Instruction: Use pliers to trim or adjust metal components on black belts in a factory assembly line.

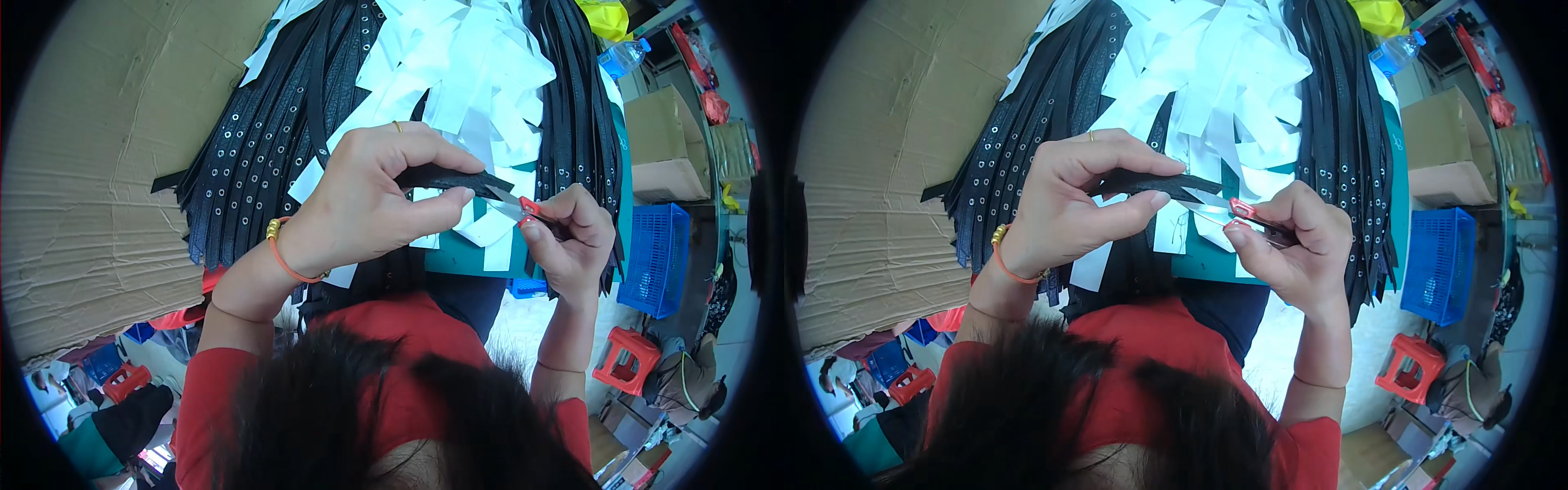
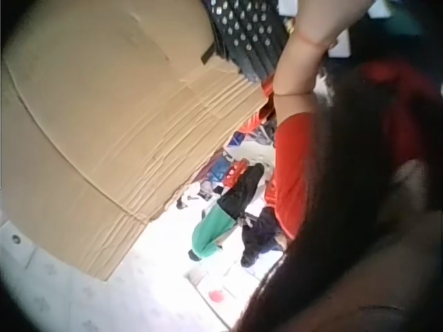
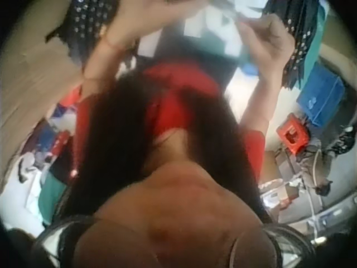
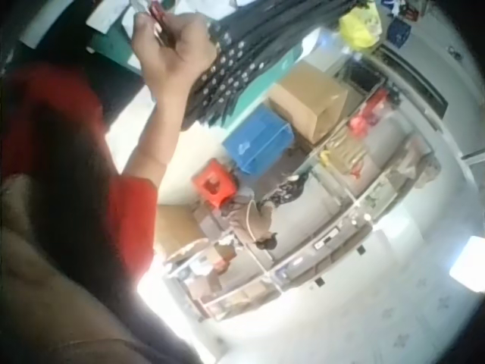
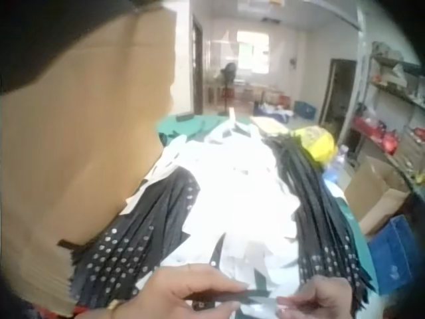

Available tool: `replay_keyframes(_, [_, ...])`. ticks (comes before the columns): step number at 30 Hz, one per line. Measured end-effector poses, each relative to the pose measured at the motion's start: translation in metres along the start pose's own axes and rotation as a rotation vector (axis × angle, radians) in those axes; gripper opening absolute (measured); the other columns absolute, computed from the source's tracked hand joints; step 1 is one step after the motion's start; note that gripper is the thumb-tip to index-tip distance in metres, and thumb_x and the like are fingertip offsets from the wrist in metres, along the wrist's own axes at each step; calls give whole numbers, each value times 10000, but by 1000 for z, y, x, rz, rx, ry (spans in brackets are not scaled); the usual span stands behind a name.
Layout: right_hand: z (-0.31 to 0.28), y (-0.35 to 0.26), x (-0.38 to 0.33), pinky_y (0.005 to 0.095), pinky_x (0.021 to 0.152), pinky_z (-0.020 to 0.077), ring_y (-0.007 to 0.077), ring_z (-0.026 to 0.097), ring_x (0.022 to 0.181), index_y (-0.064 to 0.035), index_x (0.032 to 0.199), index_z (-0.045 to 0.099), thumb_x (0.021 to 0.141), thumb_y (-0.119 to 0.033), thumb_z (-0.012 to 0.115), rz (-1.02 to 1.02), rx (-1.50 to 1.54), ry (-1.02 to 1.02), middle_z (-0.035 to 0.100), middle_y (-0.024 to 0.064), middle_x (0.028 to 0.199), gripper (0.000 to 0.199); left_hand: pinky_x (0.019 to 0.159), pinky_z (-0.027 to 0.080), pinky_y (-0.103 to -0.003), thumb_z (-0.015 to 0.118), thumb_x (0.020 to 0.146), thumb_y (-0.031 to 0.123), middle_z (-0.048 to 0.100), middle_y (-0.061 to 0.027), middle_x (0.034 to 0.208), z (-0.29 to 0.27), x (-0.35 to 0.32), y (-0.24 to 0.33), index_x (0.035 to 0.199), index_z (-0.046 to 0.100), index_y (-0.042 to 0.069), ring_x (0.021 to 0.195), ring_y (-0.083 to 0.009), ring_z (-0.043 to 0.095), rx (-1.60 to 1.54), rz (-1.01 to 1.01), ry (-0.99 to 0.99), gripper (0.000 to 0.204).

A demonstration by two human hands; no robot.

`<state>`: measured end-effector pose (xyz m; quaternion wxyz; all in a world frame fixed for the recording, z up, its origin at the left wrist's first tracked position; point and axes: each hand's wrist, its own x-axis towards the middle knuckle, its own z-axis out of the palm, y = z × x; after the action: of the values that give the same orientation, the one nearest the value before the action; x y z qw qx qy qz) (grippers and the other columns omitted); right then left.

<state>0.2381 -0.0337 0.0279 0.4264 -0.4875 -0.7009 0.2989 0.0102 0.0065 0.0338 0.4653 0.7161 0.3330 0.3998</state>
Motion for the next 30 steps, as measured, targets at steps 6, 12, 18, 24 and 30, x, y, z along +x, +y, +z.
replay_keyframes(6, [1, 0, 3, 156, 458, 284, 14, 405, 503, -14, 699, 519, 707, -184, 721, -46, -24, -23, 506, -7, 597, 264, 638, 452, -198, 643, 697, 30, 635, -76, 819, 0, 1, 0, 916, 656, 0, 749, -108, 596, 27, 20, -21, 222])
replay_keyframes(12, [1, 1, 5, 157, 456, 282, 14, 400, 504, -13, 688, 517, 709, -187, 722, -71, -41, -34, 500, -8, 593, 270, 640, 453, -202, 640, 700, 39, 638, -78, 820, -1, 1, 0, 916, 657, 1, 745, -112, 599, 30, 16, -17, 221])
replay_keyframes(18, [1, 3, 5, 165, 458, 287, 23, 396, 501, -18, 679, 504, 717, -195, 715, -48, -25, -35, 490, -6, 591, 278, 655, 456, -205, 638, 699, 35, 637, -79, 823, -2, 4, 1, 913, 657, 2, 742, -112, 597, 58, 38, -26, 217])
replay_keyframes(24, [1, 7, 4, 174, 456, 290, 34, 392, 490, -30, 680, 485, 723, -204, 712, -124, -60, -12, 479, -1, 578, 289, 661, 456, -204, 640, 690, 14, 634, -76, 820, 0, 4, 1, 911, 657, 1, 748, -115, 593, 46, 48, -17, 222])
replay_keyframes(30, [1, 9, 6, 175, 452, 280, 32, 378, 484, -32, 680, 465, 736, -192, 704, -203, -73, 1, 462, 1, 563, 293, 656, 456, -201, 643, 682, -2, 629, -75, 813, 1, 5, 2, 910, 657, 2, 742, -112, 590, 69, 111, 10, 229])
